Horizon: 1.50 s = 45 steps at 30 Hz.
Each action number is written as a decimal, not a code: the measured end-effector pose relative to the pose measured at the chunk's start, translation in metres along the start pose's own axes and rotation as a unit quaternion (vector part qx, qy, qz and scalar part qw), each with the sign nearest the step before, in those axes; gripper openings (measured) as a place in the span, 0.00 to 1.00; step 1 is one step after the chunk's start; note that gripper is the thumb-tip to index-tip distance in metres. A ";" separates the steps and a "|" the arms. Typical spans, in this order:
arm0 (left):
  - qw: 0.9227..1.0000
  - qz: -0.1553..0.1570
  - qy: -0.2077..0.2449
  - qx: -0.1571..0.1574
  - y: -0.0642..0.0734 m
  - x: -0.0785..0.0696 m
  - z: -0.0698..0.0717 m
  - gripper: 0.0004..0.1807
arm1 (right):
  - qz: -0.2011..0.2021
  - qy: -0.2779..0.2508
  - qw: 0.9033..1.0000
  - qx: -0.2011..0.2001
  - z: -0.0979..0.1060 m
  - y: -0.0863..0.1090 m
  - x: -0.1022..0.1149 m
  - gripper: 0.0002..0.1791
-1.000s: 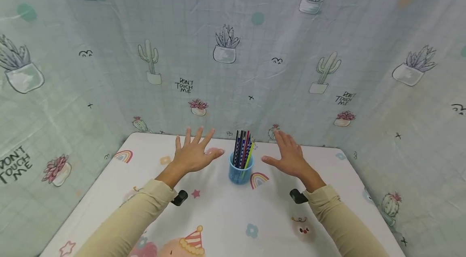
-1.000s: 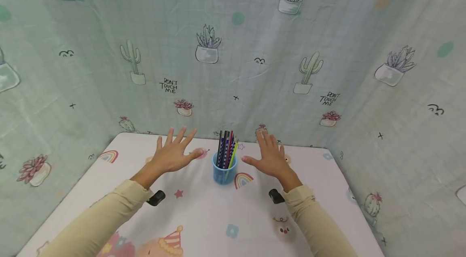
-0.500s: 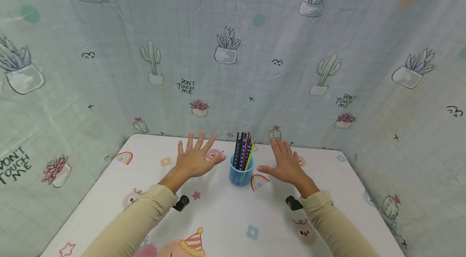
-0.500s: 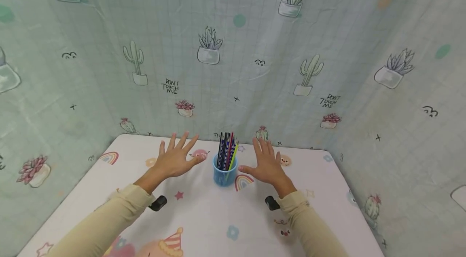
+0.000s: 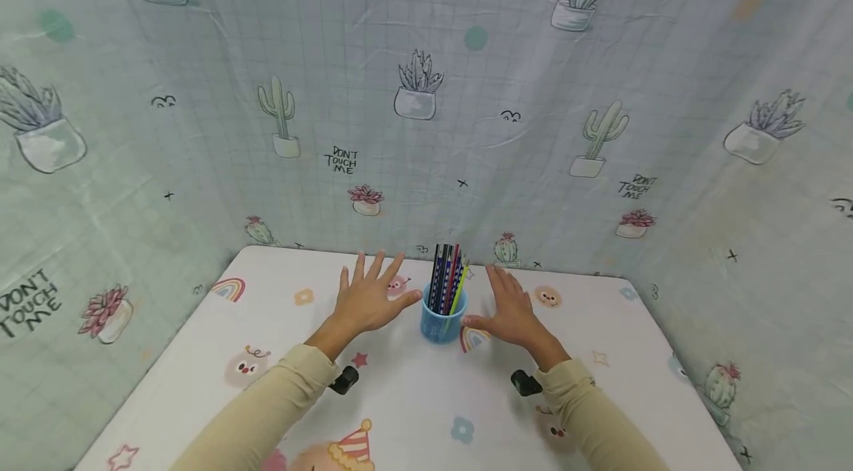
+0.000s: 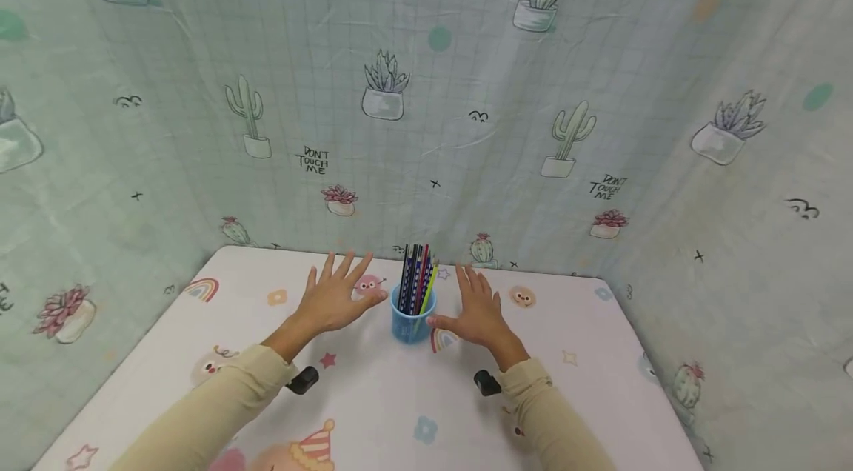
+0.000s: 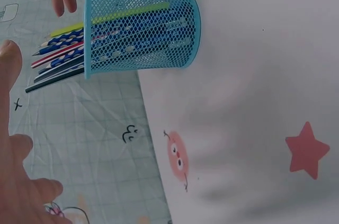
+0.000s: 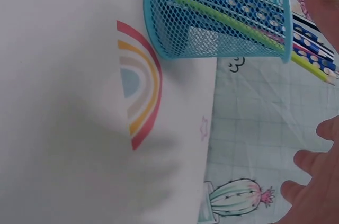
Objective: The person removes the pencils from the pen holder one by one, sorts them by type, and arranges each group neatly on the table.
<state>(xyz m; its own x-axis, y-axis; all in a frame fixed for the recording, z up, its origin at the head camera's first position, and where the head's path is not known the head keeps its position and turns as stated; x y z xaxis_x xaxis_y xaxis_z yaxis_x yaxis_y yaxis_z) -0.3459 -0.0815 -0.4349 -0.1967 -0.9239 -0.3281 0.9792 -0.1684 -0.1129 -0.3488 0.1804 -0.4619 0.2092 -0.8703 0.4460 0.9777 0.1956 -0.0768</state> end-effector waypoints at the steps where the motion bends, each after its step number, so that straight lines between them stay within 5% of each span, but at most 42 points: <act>1: 1.000 0.000 0.002 0.000 0.000 -0.001 -0.003 0.50 | -0.001 -0.006 1.000 0.002 -0.003 0.001 -0.001 0.65; 9: 0.998 0.000 0.070 -0.002 -0.002 -0.006 -0.016 0.51 | 0.007 -0.085 0.996 0.018 -0.030 0.000 -0.006 0.65; 17: 0.978 0.002 0.207 -0.010 -0.015 -0.005 -0.022 0.54 | -0.020 -0.199 0.980 0.010 -0.042 -0.007 -0.002 0.67; 23: 0.956 -0.012 0.292 -0.031 -0.025 -0.003 -0.027 0.54 | -0.036 -0.259 0.965 0.002 -0.050 -0.011 -0.002 0.66; 29: 0.917 -0.018 0.397 -0.031 -0.034 -0.008 -0.031 0.49 | -0.034 -0.345 0.938 0.002 -0.061 -0.012 -0.001 0.61; 38: 0.872 -0.009 0.488 -0.029 -0.053 -0.021 -0.036 0.37 | -0.013 -0.382 0.924 0.001 -0.068 -0.012 0.009 0.55; 41: 0.869 -0.009 0.494 -0.037 -0.057 -0.023 -0.038 0.34 | -0.016 -0.389 0.921 -0.002 -0.071 -0.014 0.010 0.54; 45: 0.882 0.001 0.468 -0.053 -0.059 -0.023 -0.037 0.30 | -0.015 -0.392 0.920 -0.004 -0.076 -0.017 0.007 0.53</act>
<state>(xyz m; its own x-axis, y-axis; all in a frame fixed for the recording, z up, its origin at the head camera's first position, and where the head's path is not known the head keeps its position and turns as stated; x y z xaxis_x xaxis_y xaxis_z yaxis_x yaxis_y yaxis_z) -0.4009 -0.0371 -0.4554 -0.1979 -0.2277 -0.9534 0.9793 -0.0881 -0.1822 -0.3621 0.1364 -0.5250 0.1067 -0.2817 0.9536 0.9834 0.1714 -0.0594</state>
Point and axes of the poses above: each hand's wrist, its own y-axis away from the middle knuckle, its own z-axis out of the back of the hand, x = y × z, the point moved 7 cm from there along -y, towards the middle knuckle, and after that the axes turned 1 degree about -x, right-handed, at the moved point
